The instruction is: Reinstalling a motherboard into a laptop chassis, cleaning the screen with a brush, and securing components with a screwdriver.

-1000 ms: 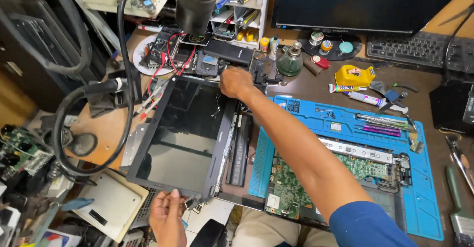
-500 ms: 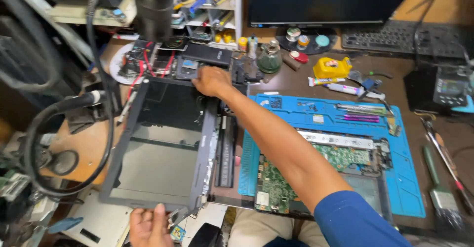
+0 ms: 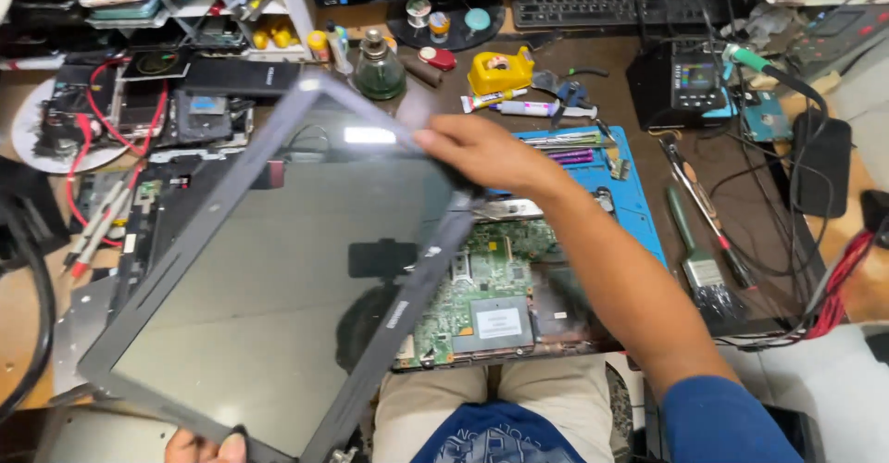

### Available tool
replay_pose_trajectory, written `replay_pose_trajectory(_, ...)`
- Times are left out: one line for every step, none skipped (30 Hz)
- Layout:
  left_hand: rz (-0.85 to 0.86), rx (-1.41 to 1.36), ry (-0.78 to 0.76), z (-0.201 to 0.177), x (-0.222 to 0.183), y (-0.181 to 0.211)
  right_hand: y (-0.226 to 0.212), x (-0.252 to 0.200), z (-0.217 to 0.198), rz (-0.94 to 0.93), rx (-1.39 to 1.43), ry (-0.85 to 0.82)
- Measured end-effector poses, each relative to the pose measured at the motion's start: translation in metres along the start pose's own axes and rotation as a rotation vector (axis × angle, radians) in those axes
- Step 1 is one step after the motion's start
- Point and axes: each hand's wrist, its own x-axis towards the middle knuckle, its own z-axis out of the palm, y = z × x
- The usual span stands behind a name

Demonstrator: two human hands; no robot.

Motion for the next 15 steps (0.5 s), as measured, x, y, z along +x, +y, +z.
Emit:
replay_pose_trajectory(-0.003,0.0,-0.009,0.047,0.002,0.026,0.012,-0.022,-0.011,0.007,-0.003,0.006)
replay_pose_trajectory(0.039,-0.013,0.017,0.095,-0.006,0.052,0.024,-0.045,-0.022,0.029,0.079,0.116)
replay_pose_trajectory(0.078,-0.023,0.039,0.139,-0.022,0.078,0.036,-0.07,-0.033,0.055,0.162,0.229)
replay_pose_trajectory(0.07,-0.022,0.026,0.186,-0.026,0.112,0.047,-0.092,-0.042,0.068,0.159,0.238)
replay_pose_trajectory(-0.066,-0.083,0.012,0.23,-0.039,0.144,0.058,-0.115,-0.051,0.11,0.194,0.325)
replay_pose_trajectory(-0.203,-0.142,-0.002,0.269,-0.061,0.176,0.068,-0.139,-0.06,0.152,0.229,0.412)
replay_pose_trajectory(-0.209,-0.14,-0.022,0.291,-0.064,0.177,0.08,-0.16,-0.062,0.163,0.222,0.428)
replay_pose_trajectory(-0.254,-0.191,0.003,0.314,-0.068,0.178,0.092,-0.181,-0.065,0.187,0.213,0.472)
replay_pose_trajectory(-0.299,-0.239,0.025,0.335,-0.071,0.179,0.103,-0.201,-0.067,0.21,0.206,0.519)
replay_pose_trajectory(-0.305,-0.233,0.004,0.348,-0.073,0.179,0.095,-0.212,-0.069,0.22,0.2,0.539)
replay_pose_trajectory(-0.37,-0.302,0.043,0.361,-0.074,0.178,0.087,-0.225,-0.07,0.226,0.185,0.564)
replay_pose_trajectory(-0.437,-0.37,0.084,0.375,-0.075,0.177,0.078,-0.237,-0.072,0.232,0.169,0.589)
replay_pose_trajectory(-0.447,-0.357,0.057,0.35,-0.08,0.145,0.101,-0.25,-0.07,0.246,0.162,0.616)
replay_pose_trajectory(-0.454,-0.359,0.024,0.327,-0.095,0.115,0.122,-0.263,-0.067,0.246,0.205,0.638)
replay_pose_trajectory(-0.463,-0.36,-0.006,0.306,-0.119,0.087,0.144,-0.276,-0.063,0.245,0.251,0.659)
